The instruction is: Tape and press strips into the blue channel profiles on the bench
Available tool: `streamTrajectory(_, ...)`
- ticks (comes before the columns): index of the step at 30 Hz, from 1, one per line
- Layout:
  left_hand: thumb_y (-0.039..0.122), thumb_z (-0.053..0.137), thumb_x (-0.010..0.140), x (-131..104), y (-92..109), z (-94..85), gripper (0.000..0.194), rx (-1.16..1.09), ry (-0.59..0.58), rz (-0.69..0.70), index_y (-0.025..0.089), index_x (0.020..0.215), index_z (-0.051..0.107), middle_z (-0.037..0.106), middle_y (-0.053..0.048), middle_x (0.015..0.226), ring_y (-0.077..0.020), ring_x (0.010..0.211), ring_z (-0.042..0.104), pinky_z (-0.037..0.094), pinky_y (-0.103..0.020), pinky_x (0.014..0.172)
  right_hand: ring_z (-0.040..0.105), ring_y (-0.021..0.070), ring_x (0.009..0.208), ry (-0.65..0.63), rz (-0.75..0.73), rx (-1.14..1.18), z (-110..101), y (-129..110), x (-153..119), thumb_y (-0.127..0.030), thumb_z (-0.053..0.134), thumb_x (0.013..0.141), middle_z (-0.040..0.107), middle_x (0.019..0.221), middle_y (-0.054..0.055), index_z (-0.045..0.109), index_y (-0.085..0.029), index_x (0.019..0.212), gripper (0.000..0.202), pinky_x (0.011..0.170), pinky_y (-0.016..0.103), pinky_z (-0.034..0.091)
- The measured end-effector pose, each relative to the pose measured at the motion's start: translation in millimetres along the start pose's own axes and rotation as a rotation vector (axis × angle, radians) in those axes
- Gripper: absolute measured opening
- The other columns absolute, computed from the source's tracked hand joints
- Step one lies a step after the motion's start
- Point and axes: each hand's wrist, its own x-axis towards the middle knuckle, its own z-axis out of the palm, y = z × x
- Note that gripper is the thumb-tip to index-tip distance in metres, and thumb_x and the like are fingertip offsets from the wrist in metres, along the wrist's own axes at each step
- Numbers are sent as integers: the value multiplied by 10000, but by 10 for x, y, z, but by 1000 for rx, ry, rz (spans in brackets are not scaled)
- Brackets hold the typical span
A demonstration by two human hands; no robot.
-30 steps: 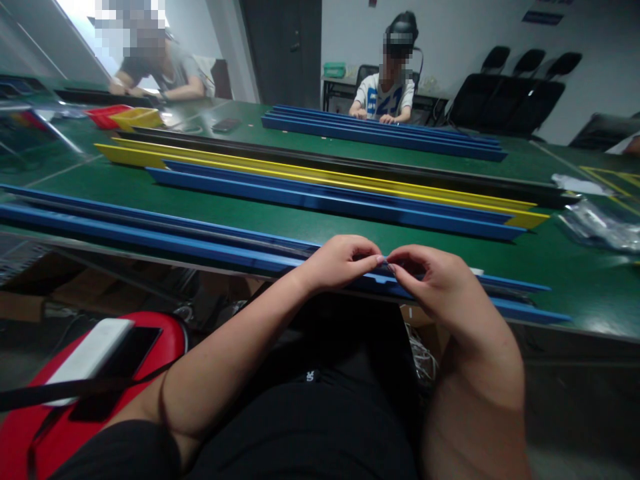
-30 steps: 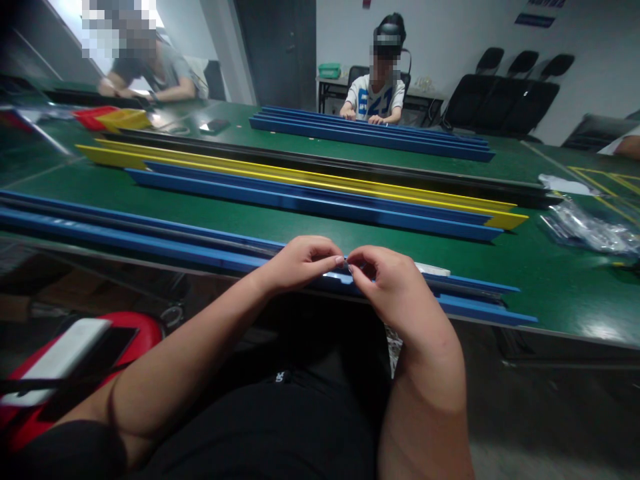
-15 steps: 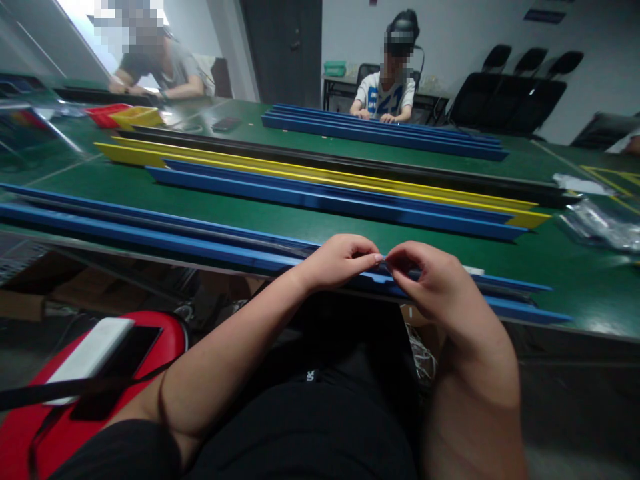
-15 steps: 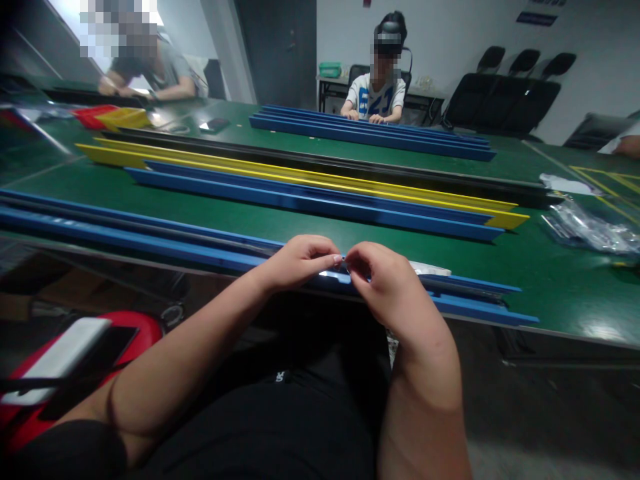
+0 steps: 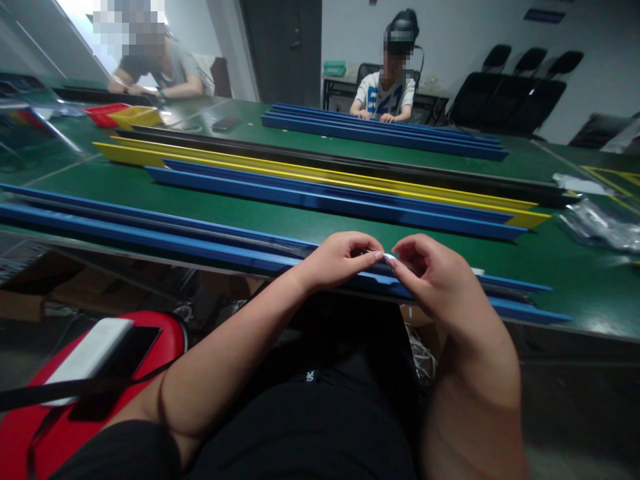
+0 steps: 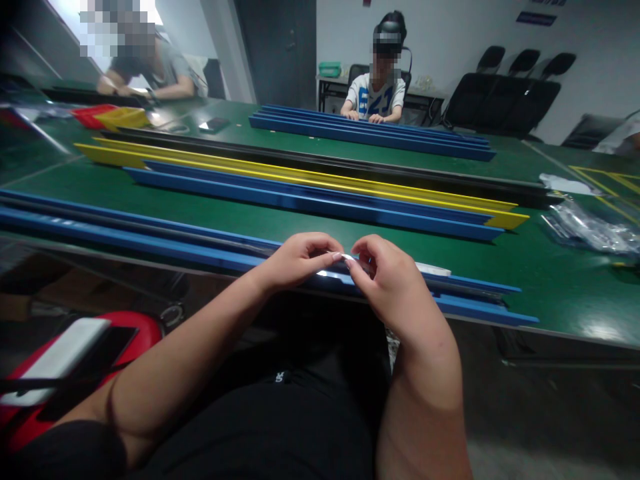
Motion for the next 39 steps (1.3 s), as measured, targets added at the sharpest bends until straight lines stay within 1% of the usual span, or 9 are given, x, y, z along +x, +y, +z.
streamTrajectory(4, 369, 613, 887, -7, 4, -7, 278, -25, 5, 3, 117, 948, 712, 704, -62, 894, -151, 815, 623, 469, -249, 733, 568, 158, 707, -5, -13, -9, -7, -15, 13, -311, 586, 889, 649, 810, 39, 648, -206, 920, 126, 642, 280, 420)
streamTrajectory(10, 373, 632, 873, -17, -1, 0, 289, -66, 19, -12, 116, 964, 727, 717, -64, 879, -151, 797, 630, 478, -247, 713, 574, 159, 754, 5, -47, -22, -26, -37, 10, -280, 582, 898, 649, 850, 41, 659, -203, 924, 113, 670, 282, 429)
streamTrajectory(16, 396, 650, 859, -20, 2, 8, 314, -95, 9, -44, 120, 976, 742, 731, -67, 866, -152, 779, 636, 479, -247, 697, 583, 171, 783, 5, -69, -17, -20, -23, 20, -235, 595, 878, 647, 876, 50, 662, -206, 941, 96, 681, 286, 442)
streamTrajectory(23, 421, 652, 852, -38, 22, 22, 329, -86, -10, -53, 130, 966, 757, 723, -45, 815, -132, 719, 617, 447, -219, 632, 600, 175, 784, -25, -73, 1, -17, -4, 19, -254, 585, 885, 658, 891, 57, 666, -207, 948, 112, 682, 290, 460)
streamTrajectory(31, 428, 626, 876, -56, 12, 19, 337, -3, -19, -11, 132, 950, 770, 693, -31, 730, -114, 657, 575, 408, -212, 589, 605, 181, 822, -83, -77, 6, -33, 8, 15, -253, 566, 903, 655, 903, 63, 669, -207, 967, 131, 712, 290, 467)
streamTrajectory(36, 424, 639, 870, -65, 8, 31, 329, -35, -35, -17, 134, 965, 763, 724, -44, 793, -131, 702, 620, 451, -218, 624, 603, 184, 809, -92, -80, 7, -56, 12, 6, -267, 553, 913, 656, 893, 65, 674, -214, 969, 144, 696, 294, 463)
streamTrajectory(39, 414, 637, 876, -67, 0, 23, 304, 12, -40, 18, 153, 960, 768, 745, -49, 846, -146, 761, 654, 476, -226, 677, 602, 185, 816, -102, -94, 8, -68, 18, -3, -286, 542, 924, 659, 898, 68, 681, -218, 978, 164, 689, 297, 462)
